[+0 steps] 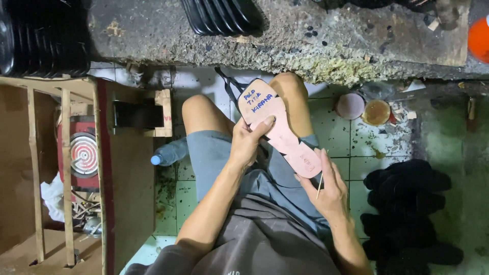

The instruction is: A worker is manually marking shoe insoles with a pen to indicate size or alignment points during the manufacturing process.

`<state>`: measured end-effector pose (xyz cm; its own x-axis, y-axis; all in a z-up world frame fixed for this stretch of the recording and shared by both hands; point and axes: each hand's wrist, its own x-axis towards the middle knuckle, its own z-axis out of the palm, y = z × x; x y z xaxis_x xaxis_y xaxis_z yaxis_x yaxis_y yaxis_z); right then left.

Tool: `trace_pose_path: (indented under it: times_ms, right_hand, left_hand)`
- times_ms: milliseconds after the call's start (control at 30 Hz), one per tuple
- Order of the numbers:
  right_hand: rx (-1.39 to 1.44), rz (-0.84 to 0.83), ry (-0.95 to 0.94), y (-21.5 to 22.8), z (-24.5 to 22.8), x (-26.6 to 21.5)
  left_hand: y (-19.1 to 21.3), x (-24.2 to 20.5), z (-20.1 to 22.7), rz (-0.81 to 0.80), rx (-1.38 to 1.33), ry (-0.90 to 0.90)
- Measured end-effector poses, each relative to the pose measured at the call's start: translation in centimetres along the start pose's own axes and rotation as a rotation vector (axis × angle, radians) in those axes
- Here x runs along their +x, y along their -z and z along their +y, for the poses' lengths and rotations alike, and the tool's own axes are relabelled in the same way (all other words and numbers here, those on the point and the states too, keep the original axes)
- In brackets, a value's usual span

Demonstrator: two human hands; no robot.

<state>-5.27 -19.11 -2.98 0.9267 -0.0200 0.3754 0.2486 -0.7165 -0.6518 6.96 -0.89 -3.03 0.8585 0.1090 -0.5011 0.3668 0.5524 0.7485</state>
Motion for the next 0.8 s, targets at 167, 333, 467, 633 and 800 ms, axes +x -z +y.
trace_pose_path:
  times_ms: [167,333,467,633,800]
  right_hand:
    - [-0.008,0.039,0.023,-0.1,-0.5,0.5]
    - [-0.038,0.06,0.053,-0.6,-0.2,0.4]
    - [0.101,-0.023,0.067,0.4,-0.4,1.1]
    - [0.429,-0.145,-0.176,2.6,-0.5,2.3]
    - [0.356,-0.048,-0.163,2.3,-1.8,5.4]
  left_hand:
    - [0.2,0.4,-0.5,-0.002,-0.004,0.004]
    - [0.3,0.8,-0.7,-0.016,-0.001,0.013]
    - [-0.1,0.5,2.3,-0.028,0.128,-0.009]
    - [2.2,1.8,3.4,-0.188,0.468,-0.008]
    - [0.4,-0.9,6.6,-0.449,1.303,-0.384]
